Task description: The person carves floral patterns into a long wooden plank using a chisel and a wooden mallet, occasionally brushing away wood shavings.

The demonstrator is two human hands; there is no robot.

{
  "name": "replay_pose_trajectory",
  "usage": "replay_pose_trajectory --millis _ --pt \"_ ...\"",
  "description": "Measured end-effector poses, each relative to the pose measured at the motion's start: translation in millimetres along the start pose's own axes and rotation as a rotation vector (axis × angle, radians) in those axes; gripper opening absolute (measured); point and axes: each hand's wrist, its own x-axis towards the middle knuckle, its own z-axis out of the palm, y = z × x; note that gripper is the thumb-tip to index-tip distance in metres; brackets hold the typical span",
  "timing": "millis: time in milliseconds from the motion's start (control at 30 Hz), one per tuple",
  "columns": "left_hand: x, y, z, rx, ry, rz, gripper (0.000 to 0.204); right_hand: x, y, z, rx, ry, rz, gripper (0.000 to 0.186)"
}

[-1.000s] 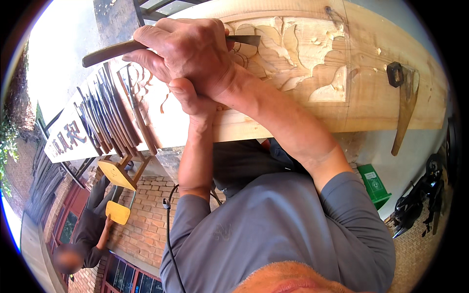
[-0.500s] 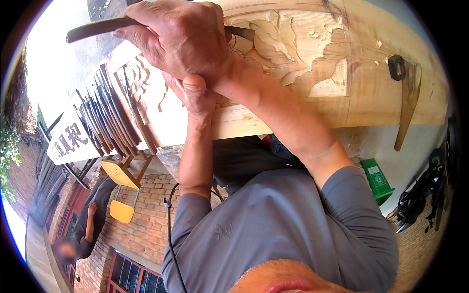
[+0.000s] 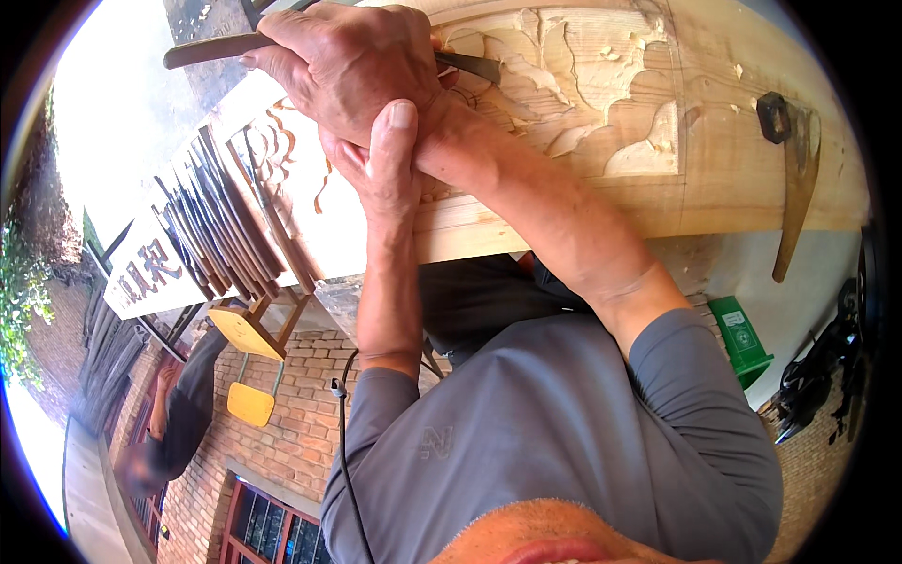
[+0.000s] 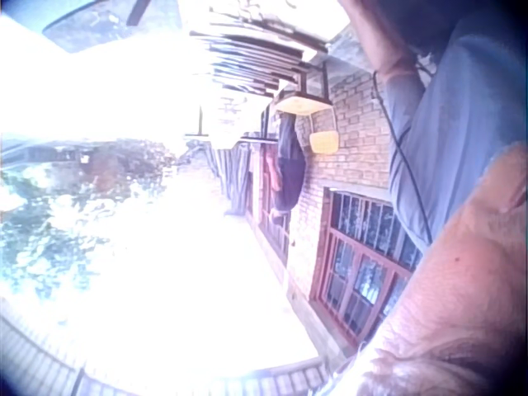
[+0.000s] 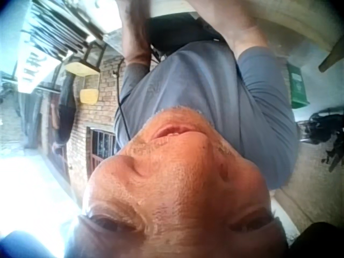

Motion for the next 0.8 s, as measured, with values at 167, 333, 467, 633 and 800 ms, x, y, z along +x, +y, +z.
replay_pose_trajectory --millis 167,333,467,633,800 --pt "-11.5 -15.6 0.9 0.179 0.222 -0.101 0.084 -1.7 5.2 7.2 -0.135 0.040 0.008 0.025" --pt "-6.3 -3.0 7.1 0.228 0.218 -0.146 0.079 -2.6 10.5 11.0 -0.220 0.057 0.013 0.026" --pt "-3.2 39.3 -18.8 0.231 0.119 -0.450 0.079 -4.1 16.5 19.2 -0.289 0.079 -0.003 0.026" --pt "70.7 138.4 -74.1 1.066 0.544 -0.078 0.067 -6.7 14.5 11.5 -0.296 0.141 -0.104 0.026" --pt "169.9 115.0 -93.3 1.005 0.057 -0.118 0.092 -11.1 12.4 18.7 -0.273 0.142 -0.119 0.025"
